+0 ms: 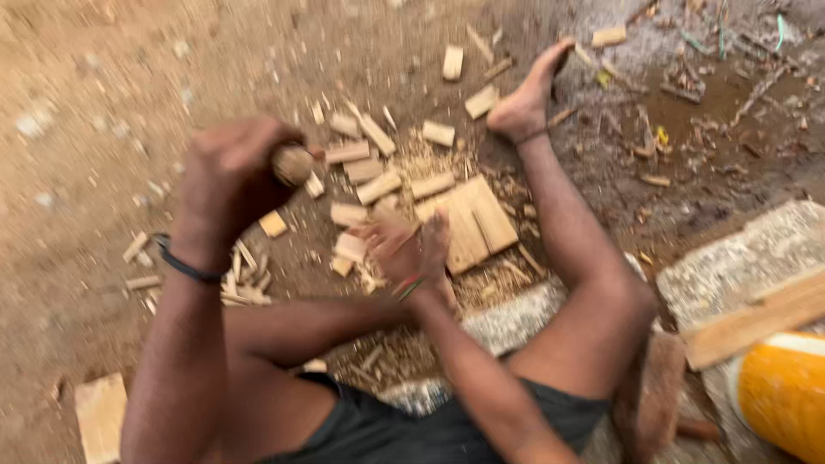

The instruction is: The person sits on the ground and carves a small cylindrical wooden piece using a chisel and a wooden mallet. They repeatedly strike the chisel to shape the wood, occasionally pausing to inspect the piece or adjust their grip.

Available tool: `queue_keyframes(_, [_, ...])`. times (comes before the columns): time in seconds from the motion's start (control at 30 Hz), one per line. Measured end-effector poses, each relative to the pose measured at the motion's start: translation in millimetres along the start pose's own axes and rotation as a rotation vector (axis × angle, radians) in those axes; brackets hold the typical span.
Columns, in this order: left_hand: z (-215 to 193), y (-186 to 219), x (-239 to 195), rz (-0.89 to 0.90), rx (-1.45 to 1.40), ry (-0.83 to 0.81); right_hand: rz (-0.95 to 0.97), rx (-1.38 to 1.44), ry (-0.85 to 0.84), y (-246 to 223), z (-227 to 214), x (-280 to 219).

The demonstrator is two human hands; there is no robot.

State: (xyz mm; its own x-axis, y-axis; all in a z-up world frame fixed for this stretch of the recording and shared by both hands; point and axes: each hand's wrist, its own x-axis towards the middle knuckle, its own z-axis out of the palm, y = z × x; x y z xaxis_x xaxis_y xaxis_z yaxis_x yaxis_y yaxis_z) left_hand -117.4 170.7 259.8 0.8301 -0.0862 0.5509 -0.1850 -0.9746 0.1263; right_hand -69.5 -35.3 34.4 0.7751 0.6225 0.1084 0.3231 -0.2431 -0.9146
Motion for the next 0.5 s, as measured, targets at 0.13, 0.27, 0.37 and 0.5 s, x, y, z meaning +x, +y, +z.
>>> queue_keyframes(0.13, [17.8, -10.8, -31.5, -0.052, -0.017, -0.046, 0.358, -0.46, 0.15, 85.0, -83.0, 14.9])
queue_keyframes(0.27, [45.2, -10.9, -46.2, -0.026, 0.097, -0.238, 0.331, -0.859, 0.103, 153.8, -137.7, 14.1])
queue_keyframes(0.37, [40.3, -6.9, -48.8, -0.063, 0.045, -0.189, 0.416, -0.843, -0.052, 192.9, -138.0, -1.4])
queue_keyframes(0.5, [31.9, -0.5, -45.0, -0.039, 0.057, -0.151, 0.474, -0.299, -0.171, 201.2, -138.2, 7.8])
